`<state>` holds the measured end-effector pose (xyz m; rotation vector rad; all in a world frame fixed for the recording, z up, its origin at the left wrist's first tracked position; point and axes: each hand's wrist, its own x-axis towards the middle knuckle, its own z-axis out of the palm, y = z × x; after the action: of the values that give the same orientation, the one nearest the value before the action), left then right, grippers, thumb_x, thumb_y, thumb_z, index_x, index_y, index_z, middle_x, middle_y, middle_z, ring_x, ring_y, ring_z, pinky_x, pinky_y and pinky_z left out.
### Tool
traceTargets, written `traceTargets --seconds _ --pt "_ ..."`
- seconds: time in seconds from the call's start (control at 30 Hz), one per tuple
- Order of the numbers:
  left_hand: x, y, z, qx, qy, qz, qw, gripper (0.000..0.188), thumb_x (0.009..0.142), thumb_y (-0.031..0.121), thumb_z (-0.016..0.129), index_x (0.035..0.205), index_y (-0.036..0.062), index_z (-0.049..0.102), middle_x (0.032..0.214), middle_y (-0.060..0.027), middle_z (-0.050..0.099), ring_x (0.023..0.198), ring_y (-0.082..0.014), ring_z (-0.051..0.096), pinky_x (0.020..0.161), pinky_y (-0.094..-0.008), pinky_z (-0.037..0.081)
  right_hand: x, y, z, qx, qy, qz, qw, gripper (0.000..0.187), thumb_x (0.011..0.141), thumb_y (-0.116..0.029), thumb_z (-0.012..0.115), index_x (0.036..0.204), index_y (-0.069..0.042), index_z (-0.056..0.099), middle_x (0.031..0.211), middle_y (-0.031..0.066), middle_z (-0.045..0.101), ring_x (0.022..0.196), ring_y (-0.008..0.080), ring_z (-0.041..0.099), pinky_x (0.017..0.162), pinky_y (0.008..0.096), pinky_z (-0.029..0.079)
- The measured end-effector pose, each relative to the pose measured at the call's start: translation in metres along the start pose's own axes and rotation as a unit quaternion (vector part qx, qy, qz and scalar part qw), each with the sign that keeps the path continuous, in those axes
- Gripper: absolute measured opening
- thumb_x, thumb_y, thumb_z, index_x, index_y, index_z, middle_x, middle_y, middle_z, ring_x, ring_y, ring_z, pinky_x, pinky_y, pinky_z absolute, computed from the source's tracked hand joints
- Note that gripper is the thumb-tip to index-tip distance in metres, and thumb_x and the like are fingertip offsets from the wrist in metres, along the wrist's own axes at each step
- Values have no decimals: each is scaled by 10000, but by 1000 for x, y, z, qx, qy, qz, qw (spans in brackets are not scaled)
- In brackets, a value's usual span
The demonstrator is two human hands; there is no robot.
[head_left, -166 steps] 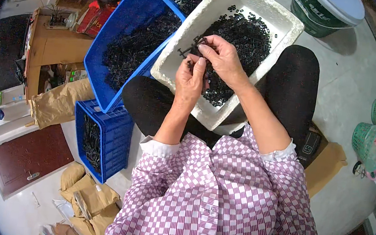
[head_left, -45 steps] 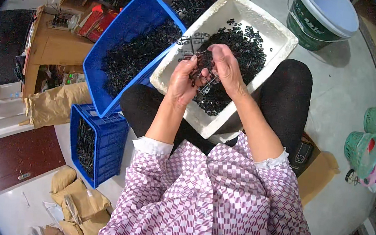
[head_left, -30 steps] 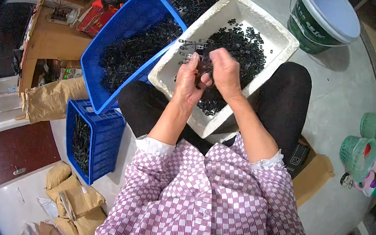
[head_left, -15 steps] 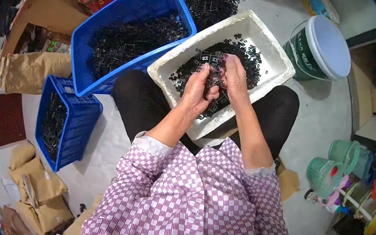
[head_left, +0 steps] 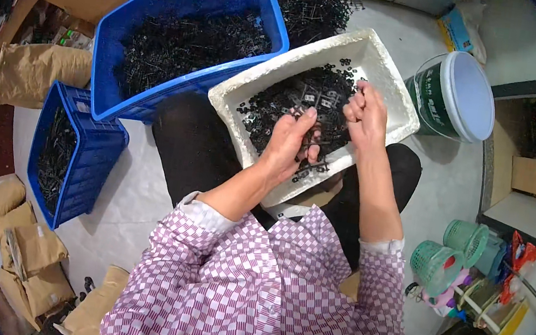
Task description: Sorting and inspecting small black items from one bin to another.
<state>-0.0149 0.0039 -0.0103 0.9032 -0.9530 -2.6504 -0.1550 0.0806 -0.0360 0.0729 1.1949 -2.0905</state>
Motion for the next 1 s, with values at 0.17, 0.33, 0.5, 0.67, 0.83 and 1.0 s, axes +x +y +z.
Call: traceTargets --seconds 0.17,0.33,0.5,0.67,0.83,1.0 --pt "3 3 0 -14 4 18 1000 259 883 306 505 772 74 471 611 -9 477 405 -98 457 343 -226 380 -26 -22 32 -77 -57 119 988 184 902 -230 483 930 -50 508 564 -22 419 406 36 290 374 179 233" --pt "6 -3 -2 28 -5 29 999 243 885 288 503 774 75 472 598 -5 471 406 -94 448 340 -221 368 -14 -3 17 -189 -141 30 971 163 899 -214 488 902 -52 508 572 -22 427 400 32 299 363 177 222" --pt "10 -7 4 77 -5 34 996 236 885 275 504 771 71 479 594 -3 469 400 -96 445 334 -223 353 2 9 12 -181 -31 -6 983 141 893 -203 492 868 -65 510 556 -33 406 398 31 312 352 174 222" --pt "17 -9 3 90 20 14 996 232 883 260 504 756 68 482 586 -7 464 390 -102 440 326 -228 341 10 16 9 -148 -2 -10 989 154 891 -217 486 848 -70 507 545 -41 364 405 36 327 348 181 231" --pt "15 -12 1 109 16 21 994 227 883 248 501 747 69 470 586 -15 464 382 -106 440 320 -231 338 12 16 11 -183 48 -18 982 179 887 -242 498 828 -73 506 534 -48 337 418 39 327 359 197 236" --pt "9 -12 -4 110 40 33 993 219 882 235 503 747 73 445 572 -11 460 370 -104 437 318 -231 336 16 -9 -1 -84 -3 -29 996 188 892 -241 495 803 -77 515 544 -58 340 424 32 305 374 181 256"
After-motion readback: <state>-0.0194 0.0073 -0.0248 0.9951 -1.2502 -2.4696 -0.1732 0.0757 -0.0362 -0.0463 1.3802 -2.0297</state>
